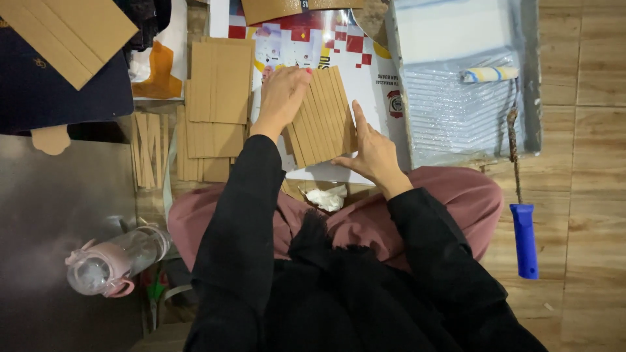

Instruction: Organizing and stacking thin cardboard strips onto larger cardboard sheets on the floor.

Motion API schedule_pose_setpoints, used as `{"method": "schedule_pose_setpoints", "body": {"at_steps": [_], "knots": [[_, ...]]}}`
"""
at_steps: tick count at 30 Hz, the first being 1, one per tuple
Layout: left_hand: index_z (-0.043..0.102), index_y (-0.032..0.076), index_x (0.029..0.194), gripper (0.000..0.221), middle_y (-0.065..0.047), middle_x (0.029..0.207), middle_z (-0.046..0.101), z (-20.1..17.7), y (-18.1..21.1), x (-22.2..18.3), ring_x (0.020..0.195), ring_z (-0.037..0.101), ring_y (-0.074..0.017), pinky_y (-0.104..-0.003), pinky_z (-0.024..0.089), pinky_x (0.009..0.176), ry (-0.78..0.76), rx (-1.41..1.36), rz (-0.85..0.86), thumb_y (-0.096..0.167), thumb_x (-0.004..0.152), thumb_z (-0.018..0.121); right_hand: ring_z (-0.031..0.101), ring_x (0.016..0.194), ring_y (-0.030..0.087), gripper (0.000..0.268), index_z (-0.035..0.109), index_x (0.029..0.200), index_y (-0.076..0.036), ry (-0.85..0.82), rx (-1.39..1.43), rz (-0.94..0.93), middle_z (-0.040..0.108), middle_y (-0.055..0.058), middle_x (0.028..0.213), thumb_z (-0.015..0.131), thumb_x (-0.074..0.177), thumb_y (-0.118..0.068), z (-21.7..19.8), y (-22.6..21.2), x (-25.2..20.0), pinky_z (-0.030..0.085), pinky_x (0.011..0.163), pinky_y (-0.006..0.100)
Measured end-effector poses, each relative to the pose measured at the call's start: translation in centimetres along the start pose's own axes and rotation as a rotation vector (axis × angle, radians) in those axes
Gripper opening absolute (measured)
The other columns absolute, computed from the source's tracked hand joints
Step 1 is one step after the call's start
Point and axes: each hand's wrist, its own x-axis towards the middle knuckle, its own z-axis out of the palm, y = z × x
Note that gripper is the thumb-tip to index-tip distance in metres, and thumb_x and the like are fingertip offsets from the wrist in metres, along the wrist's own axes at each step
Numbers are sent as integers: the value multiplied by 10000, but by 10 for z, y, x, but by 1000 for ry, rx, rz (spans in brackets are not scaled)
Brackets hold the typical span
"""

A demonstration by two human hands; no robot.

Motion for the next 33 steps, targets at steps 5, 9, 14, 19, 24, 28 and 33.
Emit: {"method": "schedule_pose_setpoints", "body": {"at_steps": [5, 9, 14, 19, 24, 28, 33], "knots": [[617, 162, 1051, 393, -81, 1133, 584, -14, 20, -6, 1098, 494, -277, -443, 299, 941, 60, -19, 10, 401, 898, 345, 616, 900, 322, 1200, 114, 1415, -96, 68, -27, -48, 608, 196, 1046, 823, 518, -459, 12, 11, 3, 495, 732, 392], [528, 45, 1181, 430, -109, 1201, 543, -25, 32, -11, 1037, 544, -211, -352, 326, 924, 123, -63, -14, 342, 906, 382, 635, 804, 263, 1266, 113, 1413, -112, 128, -66, -105, 622, 166, 1041, 840, 453, -500, 17, 17, 3, 516, 628, 313], [336, 47, 1318, 666, -169, 1344, 394, -41, 36, -43, 1243, 369, -309, -451, 283, 996, 120, -60, 75, 336, 773, 587, 611, 889, 299, 1241, 97, 1414, -132, 41, -24, -98, 585, 187, 1102, 850, 471, -421, 11, 21, 1, 497, 715, 342], [155, 85, 1404, 1176, -145, 1453, 230, -32, 24, -67, 1332, 255, -306, -558, 166, 1053, -18, 99, 38, 517, 543, 831, 618, 868, 305, 1222, 135, 1409, -99, 84, -61, -147, 595, 210, 1070, 816, 486, -520, 16, 21, 1, 511, 685, 348], [228, 18, 1373, 676, -201, 1433, 232, -32, 12, -42, 1336, 231, -342, -428, 214, 1088, 183, -190, 70, 320, 843, 518, 461, 1113, 347, 1254, 146, 1397, -23, 241, -135, -134, 409, 233, 1254, 821, 482, -552, 8, 2, -5, 403, 892, 408], [437, 56, 1272, 541, -195, 1361, 345, -25, -5, -35, 1264, 313, -321, -406, 273, 1008, 156, -225, -37, 442, 902, 354, 435, 1078, 328, 1215, 211, 1383, -33, 313, -115, -198, 331, 186, 1319, 830, 460, -524, 8, -6, -6, 385, 892, 410], [514, 32, 1192, 620, -122, 1254, 498, -27, 1, -33, 1195, 420, -277, -352, 306, 979, 111, -396, -37, 506, 890, 253, 299, 1207, 351, 1178, 262, 1383, -81, 276, -138, -261, 249, 167, 1382, 825, 439, -504, 12, -11, -7, 266, 1001, 437]]}}
